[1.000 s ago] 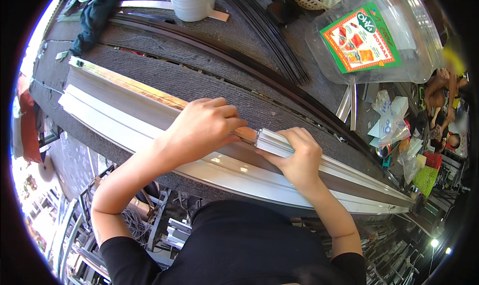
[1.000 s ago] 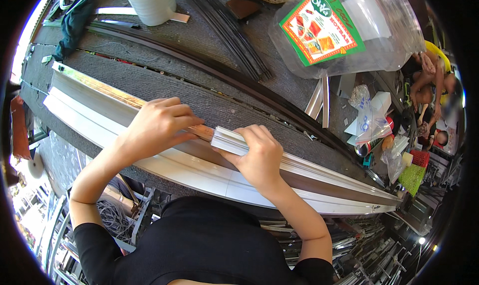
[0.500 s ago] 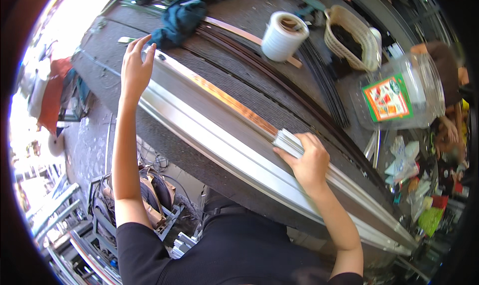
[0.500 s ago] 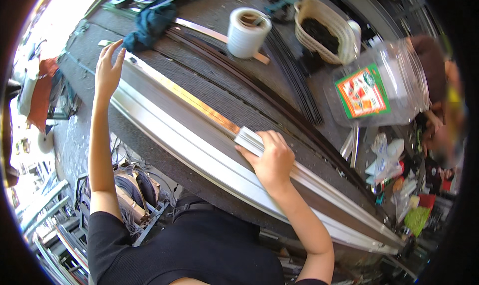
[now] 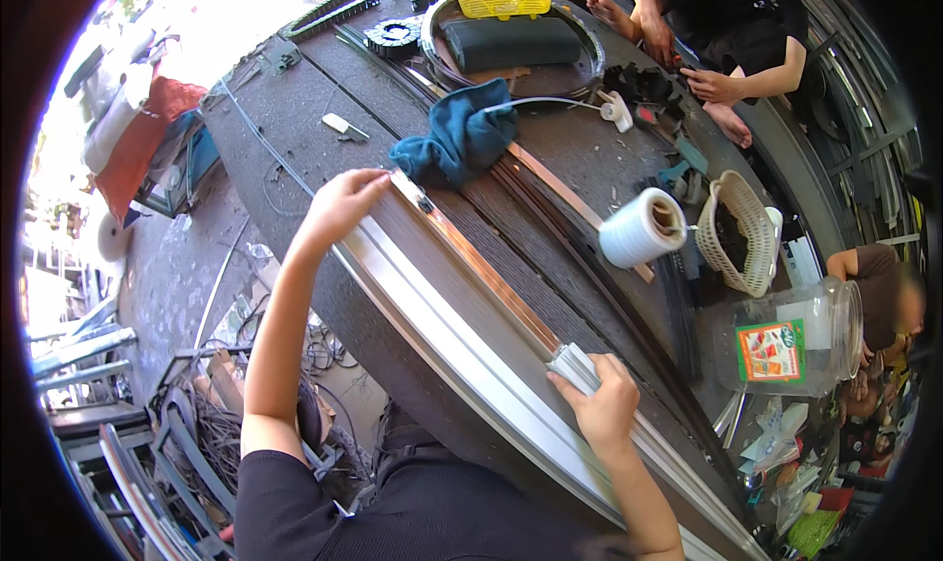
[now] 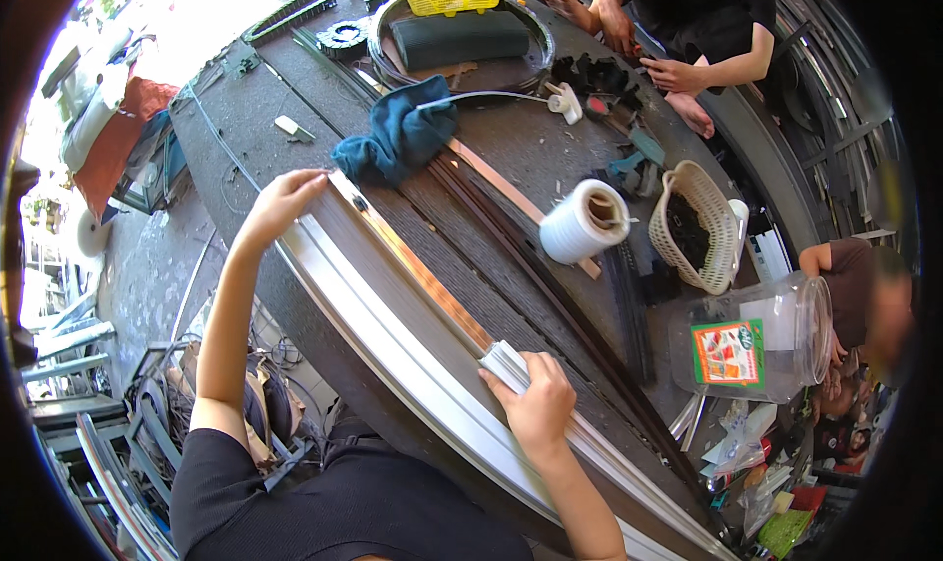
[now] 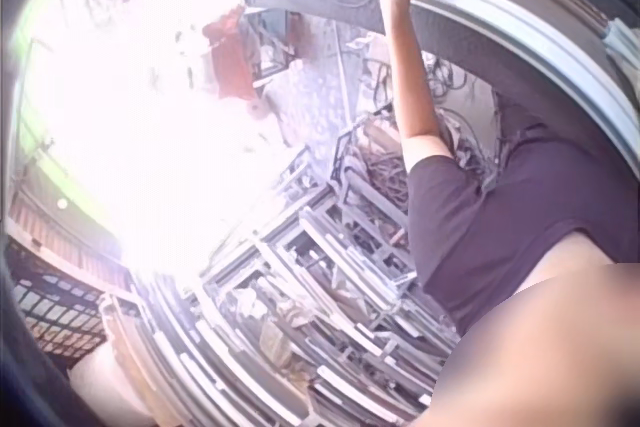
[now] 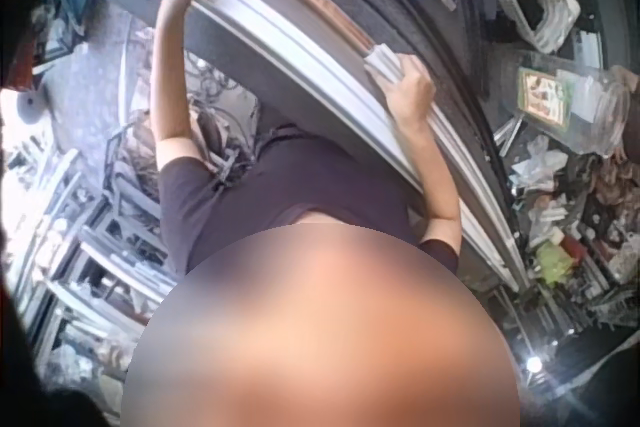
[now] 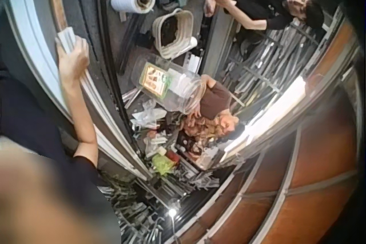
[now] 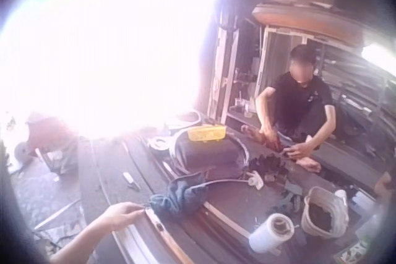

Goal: The person assembles aluminum window frame profiles by inserting small metal clips into the profile ends and trimming excess material with scissors. They handle several long profiles, aligning and cutting them on a workbench in a workshop setting.

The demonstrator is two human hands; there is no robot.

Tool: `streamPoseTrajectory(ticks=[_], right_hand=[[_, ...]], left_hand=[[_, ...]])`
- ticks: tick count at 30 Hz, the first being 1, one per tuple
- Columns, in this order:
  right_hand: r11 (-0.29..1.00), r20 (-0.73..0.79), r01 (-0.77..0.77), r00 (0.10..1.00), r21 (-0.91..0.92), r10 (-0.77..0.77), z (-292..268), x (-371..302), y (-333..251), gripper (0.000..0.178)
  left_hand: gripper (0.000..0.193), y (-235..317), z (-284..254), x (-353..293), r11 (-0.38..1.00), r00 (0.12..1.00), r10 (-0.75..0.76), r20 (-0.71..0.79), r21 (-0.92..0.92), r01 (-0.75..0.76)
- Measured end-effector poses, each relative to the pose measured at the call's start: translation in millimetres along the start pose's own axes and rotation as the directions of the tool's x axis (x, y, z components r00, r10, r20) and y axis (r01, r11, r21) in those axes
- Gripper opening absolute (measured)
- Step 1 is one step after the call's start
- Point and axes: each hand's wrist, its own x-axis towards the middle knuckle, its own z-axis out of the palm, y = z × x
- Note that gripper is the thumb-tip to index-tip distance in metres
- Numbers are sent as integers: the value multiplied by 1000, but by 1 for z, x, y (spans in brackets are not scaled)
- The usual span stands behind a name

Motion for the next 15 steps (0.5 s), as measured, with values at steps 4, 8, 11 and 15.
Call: streamPoseTrajectory(ticks=[4,8,11,15], right_hand=[[1000,-39,0,999,2,0,38,49,-53,41],[1000,-76,6,997,-11,-7,78,95,-104,39],[999,-64,-47,997,-14,46,85,113,-122,41],[996,-28,-69,997,-48,67,82,113,-123,42]], left_hand=[[39,-3,-3,0,993,998,60,10,-100,-59],[30,-6,-6,7,912,984,180,-7,-374,-170],[37,-7,-6,9,905,980,154,129,-417,-87],[47,-18,-3,10,825,957,273,100,-535,-179]])
